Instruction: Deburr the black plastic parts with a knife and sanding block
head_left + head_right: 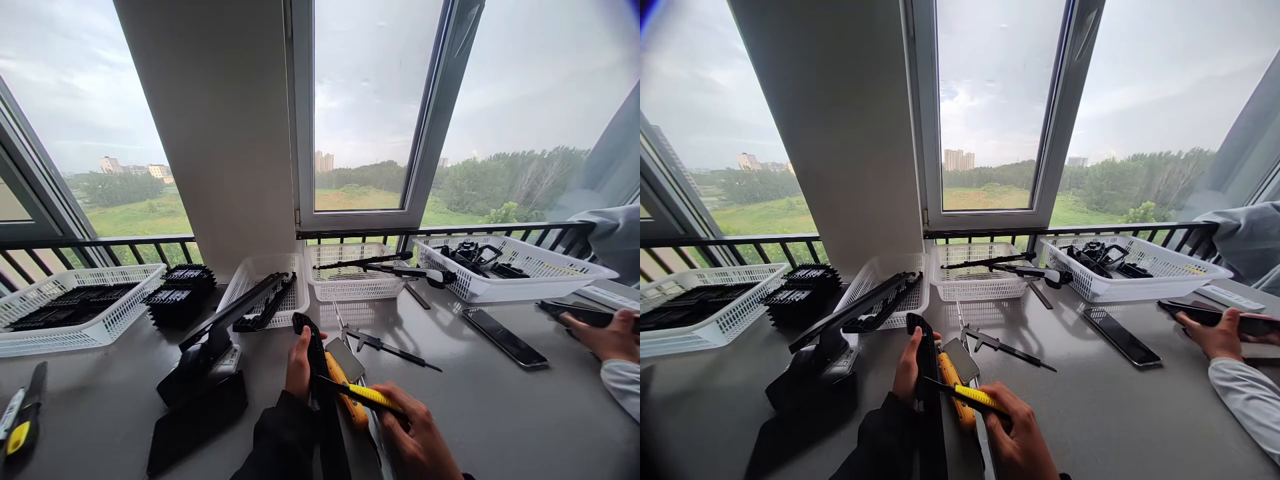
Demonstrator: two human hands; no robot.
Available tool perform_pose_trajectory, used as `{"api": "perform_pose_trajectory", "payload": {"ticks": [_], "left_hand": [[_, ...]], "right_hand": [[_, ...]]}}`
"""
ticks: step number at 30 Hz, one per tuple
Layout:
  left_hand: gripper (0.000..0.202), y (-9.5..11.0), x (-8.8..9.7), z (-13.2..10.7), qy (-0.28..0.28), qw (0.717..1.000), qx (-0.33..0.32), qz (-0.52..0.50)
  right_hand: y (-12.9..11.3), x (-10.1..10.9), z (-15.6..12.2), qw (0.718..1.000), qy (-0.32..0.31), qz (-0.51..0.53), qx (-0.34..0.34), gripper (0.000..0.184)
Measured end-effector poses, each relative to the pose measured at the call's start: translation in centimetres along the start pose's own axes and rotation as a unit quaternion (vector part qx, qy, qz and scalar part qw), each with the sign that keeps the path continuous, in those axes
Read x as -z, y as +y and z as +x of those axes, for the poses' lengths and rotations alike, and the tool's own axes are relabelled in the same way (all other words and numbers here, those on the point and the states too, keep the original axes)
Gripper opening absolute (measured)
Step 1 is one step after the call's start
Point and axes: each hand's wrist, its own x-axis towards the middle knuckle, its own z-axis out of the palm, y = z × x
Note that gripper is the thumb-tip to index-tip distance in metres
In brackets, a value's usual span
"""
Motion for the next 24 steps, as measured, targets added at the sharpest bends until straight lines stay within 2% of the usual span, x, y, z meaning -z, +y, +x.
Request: {"api": "perform_pose_trajectory", "payload": {"ticks": [6,9,13,24], "left_hand": [[0.075,-0.12,-0.31,-0.07,-0.009,1.000,-0.012,0.006],[0.074,-0.10,-0.26,0.00,-0.010,1.000,-0.016,0.011],[0.077,-0.11,-0.01,0.18,-0.005,1.000,-0.010,0.016],[0.078,-0.40,0.18,0.45,-0.007,1.000,-0.001,0.021]], "right_hand": [[0.14,0.40,0.28,1.000,0.018,-0.021,-0.013,0.035],[0.07,0.62,0.38,0.999,0.039,-0.026,0.011,0.033],[-0.14,0.47,0.28,0.999,0.016,-0.009,0.050,0.025],[-0.55,0.27,0.23,0.999,0.018,0.013,0.043,0.023]]}}
